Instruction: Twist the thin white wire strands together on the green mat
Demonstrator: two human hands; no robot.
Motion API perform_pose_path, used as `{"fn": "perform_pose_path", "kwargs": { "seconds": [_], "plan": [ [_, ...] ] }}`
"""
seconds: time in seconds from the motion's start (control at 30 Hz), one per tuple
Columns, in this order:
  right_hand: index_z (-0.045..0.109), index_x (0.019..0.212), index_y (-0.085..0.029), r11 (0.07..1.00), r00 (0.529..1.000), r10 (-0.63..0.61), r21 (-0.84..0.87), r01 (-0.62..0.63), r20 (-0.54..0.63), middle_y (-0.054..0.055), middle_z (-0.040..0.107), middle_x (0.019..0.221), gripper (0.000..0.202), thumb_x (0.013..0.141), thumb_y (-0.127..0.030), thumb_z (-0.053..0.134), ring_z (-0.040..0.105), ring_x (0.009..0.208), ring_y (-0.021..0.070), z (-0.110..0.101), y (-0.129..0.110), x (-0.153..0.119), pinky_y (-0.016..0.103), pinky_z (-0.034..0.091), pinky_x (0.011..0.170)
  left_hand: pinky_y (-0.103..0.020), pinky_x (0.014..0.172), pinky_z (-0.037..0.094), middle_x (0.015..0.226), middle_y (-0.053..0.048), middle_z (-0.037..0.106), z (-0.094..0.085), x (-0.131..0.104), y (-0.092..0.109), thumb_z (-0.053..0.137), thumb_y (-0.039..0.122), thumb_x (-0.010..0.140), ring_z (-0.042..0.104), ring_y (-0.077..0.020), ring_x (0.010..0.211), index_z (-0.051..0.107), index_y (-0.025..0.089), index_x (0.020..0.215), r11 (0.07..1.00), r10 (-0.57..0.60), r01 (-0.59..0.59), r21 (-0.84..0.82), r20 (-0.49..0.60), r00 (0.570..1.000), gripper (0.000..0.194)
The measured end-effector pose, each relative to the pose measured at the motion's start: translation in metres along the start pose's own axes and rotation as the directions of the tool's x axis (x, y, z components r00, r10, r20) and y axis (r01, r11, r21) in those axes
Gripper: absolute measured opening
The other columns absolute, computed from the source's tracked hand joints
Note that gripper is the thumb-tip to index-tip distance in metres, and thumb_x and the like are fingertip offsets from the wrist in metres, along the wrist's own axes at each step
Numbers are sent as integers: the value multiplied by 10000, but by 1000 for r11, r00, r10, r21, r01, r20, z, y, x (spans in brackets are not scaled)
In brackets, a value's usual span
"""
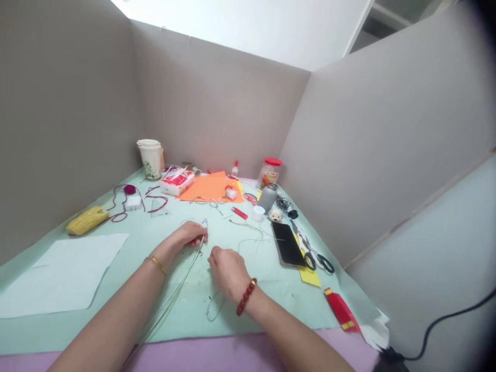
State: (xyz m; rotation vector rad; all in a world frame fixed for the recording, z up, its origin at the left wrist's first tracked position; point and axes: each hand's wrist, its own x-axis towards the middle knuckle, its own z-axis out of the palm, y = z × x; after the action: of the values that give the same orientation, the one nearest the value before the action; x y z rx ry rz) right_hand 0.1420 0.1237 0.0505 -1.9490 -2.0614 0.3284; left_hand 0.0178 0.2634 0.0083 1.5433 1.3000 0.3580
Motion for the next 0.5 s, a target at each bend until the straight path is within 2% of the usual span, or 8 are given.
{"fn": "perform_pose_path", "kwargs": {
  "seconds": [0.07, 0.13, 0.17, 0.23, 0.3, 0.4, 0.5],
  "plan": [
    [607, 755, -158, 998, 1000, -10, 62, 11, -14, 70, 623, 652, 225, 827, -209, 400, 525, 593, 148, -16, 8, -18, 247, 300, 544, -174, 384, 293, 570, -13, 597, 0, 0, -1, 532, 346, 654, 390, -46, 379, 591, 115, 678, 999, -11, 12, -40, 22, 1000, 240],
    [575, 685, -162, 962, 1000, 1, 272, 1, -8, 26, 575, 619, 203, 817, -224, 434, 480, 579, 110, -38, 20, -31, 224, 310, 551, -175, 387, 287, 609, -27, 617, 0, 0, -2, 541, 325, 640, 387, -42, 389, 590, 110, 665, 997, -15, 18, -73, 39, 999, 221],
    [561, 661, -159, 911, 1000, 8, 411, -19, 27, 5, 536, 593, 194, 808, -231, 457, 448, 557, 91, -50, 27, -35, 209, 308, 536, -177, 386, 280, 604, -28, 616, 0, 0, -2, 542, 310, 635, 377, -41, 386, 590, 109, 654, 996, -14, 18, -83, 45, 999, 208],
    [556, 691, -160, 741, 987, 79, 654, -152, 140, -47, 389, 496, 169, 797, -277, 494, 320, 453, 61, -75, 43, -41, 191, 241, 441, -185, 383, 258, 549, -19, 588, 0, -1, -2, 538, 288, 634, 342, -39, 370, 596, 107, 632, 997, -9, 13, -78, 46, 999, 190],
    [547, 751, -168, 501, 971, 111, 832, -237, 209, -76, 289, 474, 186, 809, -335, 491, 191, 402, 46, -96, 61, -43, 187, 151, 387, -190, 382, 233, 488, -4, 545, 0, -1, -2, 538, 288, 639, 312, -39, 360, 603, 107, 619, 998, -2, 5, -64, 46, 999, 193],
    [540, 760, -163, 194, 967, 166, 955, -226, 196, -62, 349, 533, 158, 782, -320, 550, 209, 417, 33, -116, 86, -42, 166, 171, 373, -195, 387, 211, 439, 16, 493, -1, -1, -3, 553, 316, 640, 303, -45, 358, 609, 116, 621, 999, 6, -4, -40, 41, 999, 209],
    [543, 729, -158, 14, 946, 276, 983, -182, 171, -49, 382, 576, 126, 733, -258, 620, 261, 446, 30, -126, 106, -39, 146, 248, 383, -201, 394, 208, 398, 31, 440, -1, 1, -5, 554, 323, 638, 302, -50, 349, 604, 123, 608, 1000, 16, -14, -26, 42, 999, 209]
  ]
}}
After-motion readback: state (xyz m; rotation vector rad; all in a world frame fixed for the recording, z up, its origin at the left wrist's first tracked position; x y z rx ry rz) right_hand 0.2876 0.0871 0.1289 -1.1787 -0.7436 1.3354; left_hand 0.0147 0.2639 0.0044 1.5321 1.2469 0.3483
